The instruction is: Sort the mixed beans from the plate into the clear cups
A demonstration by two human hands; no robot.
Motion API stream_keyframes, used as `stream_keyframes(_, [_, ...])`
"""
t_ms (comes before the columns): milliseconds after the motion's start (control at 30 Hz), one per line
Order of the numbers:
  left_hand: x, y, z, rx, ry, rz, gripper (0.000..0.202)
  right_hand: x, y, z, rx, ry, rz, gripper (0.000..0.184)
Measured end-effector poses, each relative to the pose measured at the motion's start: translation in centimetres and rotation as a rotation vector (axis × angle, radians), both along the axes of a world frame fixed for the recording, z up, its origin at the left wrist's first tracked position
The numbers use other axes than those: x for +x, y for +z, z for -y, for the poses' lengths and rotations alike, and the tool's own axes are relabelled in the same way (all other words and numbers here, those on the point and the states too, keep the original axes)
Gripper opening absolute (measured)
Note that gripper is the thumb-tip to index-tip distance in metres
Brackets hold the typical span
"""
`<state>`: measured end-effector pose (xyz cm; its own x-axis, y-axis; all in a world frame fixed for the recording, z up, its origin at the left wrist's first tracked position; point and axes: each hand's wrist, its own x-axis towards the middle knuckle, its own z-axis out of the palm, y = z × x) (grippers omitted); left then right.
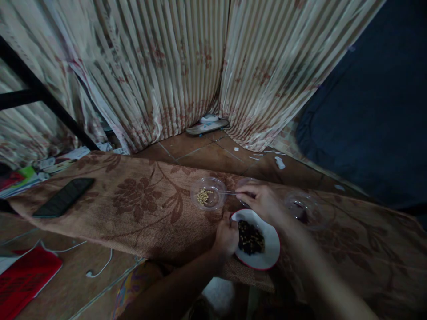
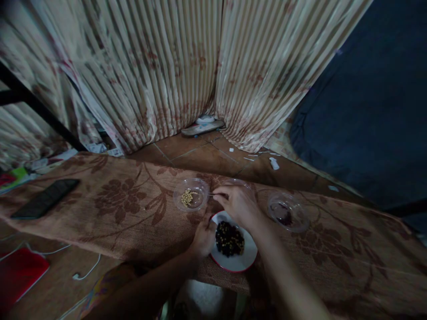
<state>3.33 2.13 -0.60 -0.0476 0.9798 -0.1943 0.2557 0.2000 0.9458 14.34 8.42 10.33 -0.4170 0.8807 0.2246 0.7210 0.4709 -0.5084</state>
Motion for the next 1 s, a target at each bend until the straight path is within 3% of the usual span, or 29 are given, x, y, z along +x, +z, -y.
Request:
stream_keyframes(133, [0.0, 0.1, 0.1, -0.014, -0.004, 0.004, 0.027, 2.6, -0.3, 2.1, -0.038, -0.120, -0.036, 0.021])
stream_keyframes(300, [0.0, -0.4, 0.1, -0.011, 0.000, -0.011, 0.029, 6.0, -2.7, 4.6, -0.157, -0.247, -0.162, 0.029])
stream_keyframes(433, [0.0, -0.9, -0.1, 0.020, 0.006, 0.010, 0.029, 8.0, -4.2, 5.1, -0.280, -0.153, -0.123, 0.029])
stream_keyframes(567, [-0.1, -1.4, -0.3, 0.010, 0.004, 0.037, 0.028, 9.5, -4.1, 5.1, -0.344, -0.073, 0.025, 0.022])
stream_keyframes(1000, [0.0, -1.2, -0.5, 0.004, 0.032, 0.004, 0.033, 7.4, -3.1, 5.8, -0.242, -0.027, 0.278, 0.026])
